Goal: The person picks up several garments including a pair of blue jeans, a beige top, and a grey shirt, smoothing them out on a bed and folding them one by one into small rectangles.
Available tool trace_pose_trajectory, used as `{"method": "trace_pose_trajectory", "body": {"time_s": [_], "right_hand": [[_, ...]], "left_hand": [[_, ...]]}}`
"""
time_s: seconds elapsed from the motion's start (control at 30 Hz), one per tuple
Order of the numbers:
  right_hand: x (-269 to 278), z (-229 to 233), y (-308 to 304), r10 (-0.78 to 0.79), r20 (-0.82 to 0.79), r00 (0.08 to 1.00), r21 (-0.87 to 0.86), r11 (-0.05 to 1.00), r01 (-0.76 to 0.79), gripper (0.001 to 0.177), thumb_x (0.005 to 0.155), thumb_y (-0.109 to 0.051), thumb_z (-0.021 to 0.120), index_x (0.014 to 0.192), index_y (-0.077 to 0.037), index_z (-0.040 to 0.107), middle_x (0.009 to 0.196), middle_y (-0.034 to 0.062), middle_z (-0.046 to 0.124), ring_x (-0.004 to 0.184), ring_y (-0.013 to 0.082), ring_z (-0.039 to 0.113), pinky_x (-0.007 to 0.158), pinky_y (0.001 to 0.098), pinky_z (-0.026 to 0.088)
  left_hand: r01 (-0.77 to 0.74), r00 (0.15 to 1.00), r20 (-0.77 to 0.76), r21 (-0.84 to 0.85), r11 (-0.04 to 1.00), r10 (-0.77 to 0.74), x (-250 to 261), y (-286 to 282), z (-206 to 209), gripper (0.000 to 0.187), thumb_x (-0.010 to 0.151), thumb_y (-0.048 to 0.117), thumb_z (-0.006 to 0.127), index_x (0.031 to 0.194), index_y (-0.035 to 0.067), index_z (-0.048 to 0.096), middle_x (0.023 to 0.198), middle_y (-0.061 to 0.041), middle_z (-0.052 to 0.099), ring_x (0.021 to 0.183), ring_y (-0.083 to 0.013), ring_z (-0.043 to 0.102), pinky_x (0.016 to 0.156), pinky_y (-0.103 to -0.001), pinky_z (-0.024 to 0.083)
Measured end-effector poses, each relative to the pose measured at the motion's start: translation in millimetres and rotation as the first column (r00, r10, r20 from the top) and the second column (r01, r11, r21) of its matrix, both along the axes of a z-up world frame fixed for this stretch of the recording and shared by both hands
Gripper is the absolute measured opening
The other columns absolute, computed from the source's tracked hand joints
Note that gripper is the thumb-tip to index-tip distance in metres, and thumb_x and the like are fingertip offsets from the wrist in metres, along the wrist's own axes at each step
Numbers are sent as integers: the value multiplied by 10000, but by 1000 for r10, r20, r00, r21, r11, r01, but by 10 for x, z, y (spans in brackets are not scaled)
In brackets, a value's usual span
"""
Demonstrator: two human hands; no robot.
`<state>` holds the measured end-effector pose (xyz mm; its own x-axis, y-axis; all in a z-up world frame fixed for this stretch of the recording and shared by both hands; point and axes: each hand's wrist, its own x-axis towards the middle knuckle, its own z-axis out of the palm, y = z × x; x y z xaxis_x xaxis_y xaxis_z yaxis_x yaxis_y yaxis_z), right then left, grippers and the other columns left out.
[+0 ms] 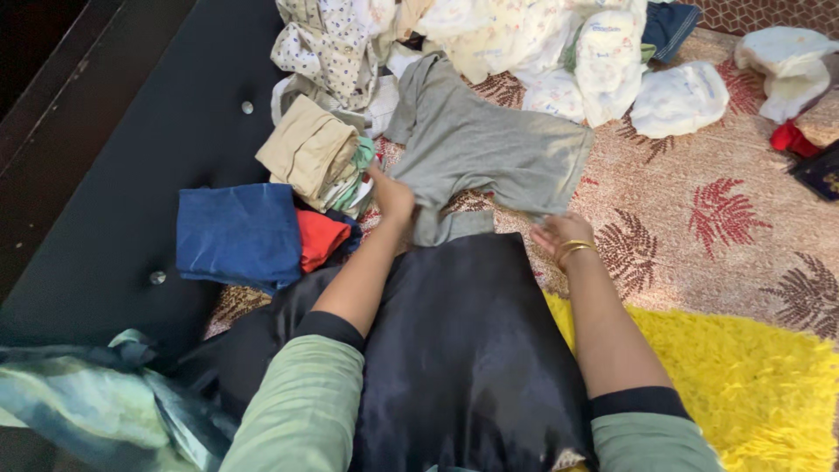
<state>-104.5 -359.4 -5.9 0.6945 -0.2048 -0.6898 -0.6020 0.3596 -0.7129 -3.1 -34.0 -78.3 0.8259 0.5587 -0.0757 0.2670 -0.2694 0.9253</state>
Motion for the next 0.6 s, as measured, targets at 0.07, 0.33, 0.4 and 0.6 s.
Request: {"method": "trace_pose_trajectory", "body": {"time_s": [0.07,0.33,0.4,0.6], "right_hand": [[-33,41,-71,-439,32,898,-63,896,440,203,936,-86,585,1123,-31,641,923,129,728,769,234,746,658,397,651],[-149,-376,-625,32,-40,999,-912,407,-50,363,949,-291,701,1074,44,760,1073,278,740,980,396,750,847,465,580],[-250,-314,-605,62,-308,949,-880,360,-309,469,885,-373,748,1139,21,730,1161,269,700,1045,408,705,888,468,557],[-333,195,-280,-19,-443,896,-896,0,-444,396,822,-312,762,1125,-62,712,1264,218,591,1097,378,608,893,473,510]], "left_hand": [[154,983,69,200,968,-171,-90,195,259,677,795,-55,478,1452,26,335,1085,-373,639,1025,-539,614,898,-593,454],[462,883,-219,571,679,-416,-330,555,508,330,961,34,445,1275,-11,533,950,-351,676,900,-524,680,797,-609,526],[478,872,-240,601,641,-426,-339,575,342,273,969,57,461,1198,-10,594,960,-341,684,903,-513,688,801,-606,535],[654,752,-478,628,422,-454,-338,487,348,221,882,100,542,1037,40,688,1010,-246,709,935,-428,714,787,-536,581]]}}
